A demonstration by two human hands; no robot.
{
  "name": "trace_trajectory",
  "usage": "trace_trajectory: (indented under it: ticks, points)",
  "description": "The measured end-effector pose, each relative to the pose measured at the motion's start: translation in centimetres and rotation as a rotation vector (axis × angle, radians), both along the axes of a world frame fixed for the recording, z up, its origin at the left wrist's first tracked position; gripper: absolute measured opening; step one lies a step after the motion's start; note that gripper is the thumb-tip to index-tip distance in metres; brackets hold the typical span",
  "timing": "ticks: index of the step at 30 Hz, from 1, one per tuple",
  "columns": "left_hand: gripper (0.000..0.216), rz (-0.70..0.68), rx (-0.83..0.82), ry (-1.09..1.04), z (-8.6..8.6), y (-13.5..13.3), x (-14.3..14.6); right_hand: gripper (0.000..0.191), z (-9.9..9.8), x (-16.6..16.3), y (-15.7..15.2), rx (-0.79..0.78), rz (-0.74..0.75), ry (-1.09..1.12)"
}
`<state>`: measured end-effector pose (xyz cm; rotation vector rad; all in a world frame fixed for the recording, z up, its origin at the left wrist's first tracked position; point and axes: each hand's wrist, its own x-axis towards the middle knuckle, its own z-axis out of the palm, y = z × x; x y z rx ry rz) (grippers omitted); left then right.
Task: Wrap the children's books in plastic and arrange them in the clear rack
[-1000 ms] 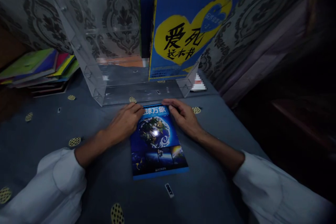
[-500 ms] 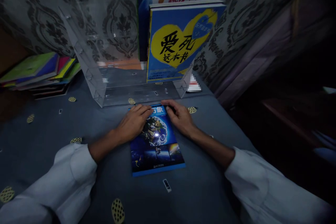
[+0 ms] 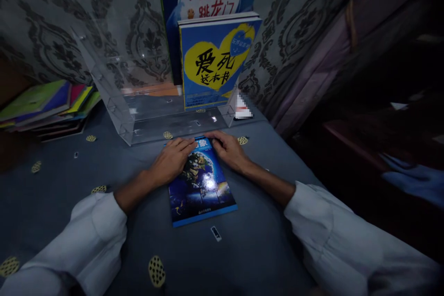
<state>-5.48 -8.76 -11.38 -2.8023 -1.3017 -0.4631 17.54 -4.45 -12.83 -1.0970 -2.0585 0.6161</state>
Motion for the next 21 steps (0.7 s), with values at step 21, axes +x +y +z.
trace_trajectory:
  ticks: [21]
  points:
    - [0.055, -0.133, -0.038, 0.045, -0.1, 3.4, 2.5, 0.042, -0.6, 2.8, -2.7, 0.187, 0.218, -0.159]
